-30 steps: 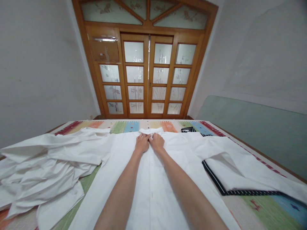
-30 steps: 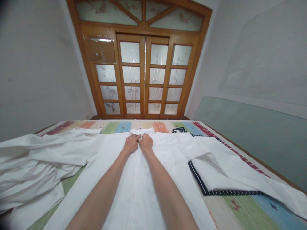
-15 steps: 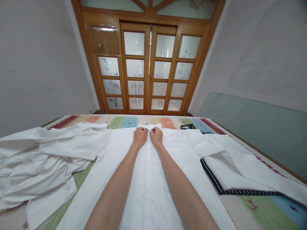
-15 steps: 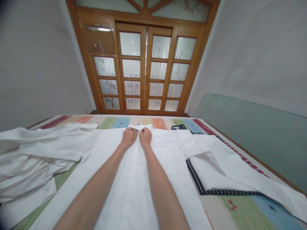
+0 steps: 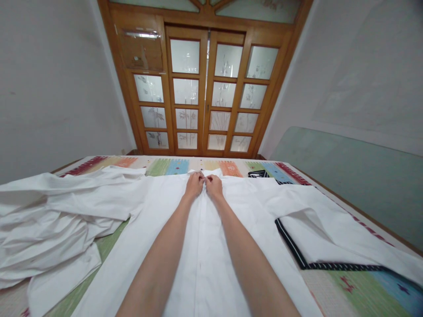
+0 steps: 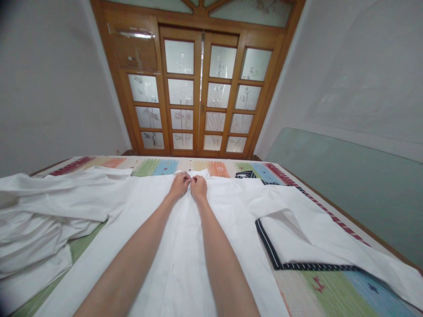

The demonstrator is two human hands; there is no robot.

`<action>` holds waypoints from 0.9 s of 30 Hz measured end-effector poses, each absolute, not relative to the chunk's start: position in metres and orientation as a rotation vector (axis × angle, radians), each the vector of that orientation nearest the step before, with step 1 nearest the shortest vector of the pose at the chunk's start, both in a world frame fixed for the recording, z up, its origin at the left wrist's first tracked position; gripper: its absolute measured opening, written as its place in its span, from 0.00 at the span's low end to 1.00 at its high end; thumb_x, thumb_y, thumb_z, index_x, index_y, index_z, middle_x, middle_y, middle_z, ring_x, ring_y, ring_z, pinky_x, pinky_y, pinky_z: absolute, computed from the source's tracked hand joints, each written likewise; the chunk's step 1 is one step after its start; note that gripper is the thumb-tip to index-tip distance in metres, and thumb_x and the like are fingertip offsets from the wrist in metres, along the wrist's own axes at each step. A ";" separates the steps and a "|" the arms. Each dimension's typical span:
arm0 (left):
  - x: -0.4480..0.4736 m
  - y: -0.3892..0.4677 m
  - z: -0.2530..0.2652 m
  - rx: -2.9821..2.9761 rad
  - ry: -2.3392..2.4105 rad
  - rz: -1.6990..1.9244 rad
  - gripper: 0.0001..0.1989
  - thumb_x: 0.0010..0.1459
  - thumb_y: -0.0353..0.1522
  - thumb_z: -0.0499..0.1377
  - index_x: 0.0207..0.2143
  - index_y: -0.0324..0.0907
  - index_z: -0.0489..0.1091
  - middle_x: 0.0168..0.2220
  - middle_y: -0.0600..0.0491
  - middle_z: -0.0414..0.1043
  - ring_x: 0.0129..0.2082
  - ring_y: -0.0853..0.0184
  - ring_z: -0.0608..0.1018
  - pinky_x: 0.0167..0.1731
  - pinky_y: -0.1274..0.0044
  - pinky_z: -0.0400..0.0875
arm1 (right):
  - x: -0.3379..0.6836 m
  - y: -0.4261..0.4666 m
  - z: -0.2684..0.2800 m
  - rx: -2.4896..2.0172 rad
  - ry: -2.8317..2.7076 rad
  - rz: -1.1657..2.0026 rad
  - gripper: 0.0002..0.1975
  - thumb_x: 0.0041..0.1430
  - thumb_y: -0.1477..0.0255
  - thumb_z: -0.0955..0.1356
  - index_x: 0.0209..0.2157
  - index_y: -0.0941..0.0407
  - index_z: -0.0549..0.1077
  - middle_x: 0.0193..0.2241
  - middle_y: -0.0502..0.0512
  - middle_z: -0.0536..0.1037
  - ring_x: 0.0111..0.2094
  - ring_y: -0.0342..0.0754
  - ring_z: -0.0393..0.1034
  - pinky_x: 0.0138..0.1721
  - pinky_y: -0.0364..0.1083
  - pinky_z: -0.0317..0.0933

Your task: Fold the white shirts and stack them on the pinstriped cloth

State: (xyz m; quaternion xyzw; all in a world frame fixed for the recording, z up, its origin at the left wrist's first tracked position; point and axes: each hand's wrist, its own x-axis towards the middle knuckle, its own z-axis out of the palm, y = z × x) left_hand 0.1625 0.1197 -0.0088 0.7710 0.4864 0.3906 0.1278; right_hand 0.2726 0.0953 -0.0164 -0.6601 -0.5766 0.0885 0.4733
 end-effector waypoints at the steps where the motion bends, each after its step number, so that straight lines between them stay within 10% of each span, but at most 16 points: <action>1: 0.162 0.119 -0.008 2.239 1.383 1.153 0.05 0.56 0.26 0.56 0.31 0.42 0.70 0.35 0.51 0.74 0.39 0.64 0.74 0.44 0.71 0.68 | 0.273 0.096 -0.017 -1.608 -1.411 0.221 0.08 0.57 0.73 0.65 0.31 0.57 0.77 0.33 0.56 0.78 0.36 0.47 0.69 0.39 0.43 0.60; 27: 0.161 0.105 -0.001 2.103 1.309 1.337 0.06 0.54 0.27 0.56 0.29 0.41 0.74 0.31 0.50 0.78 0.32 0.66 0.78 0.39 0.74 0.72 | 0.282 0.107 -0.022 -1.369 -1.409 0.449 0.12 0.51 0.77 0.60 0.27 0.56 0.76 0.31 0.55 0.79 0.37 0.48 0.70 0.44 0.45 0.61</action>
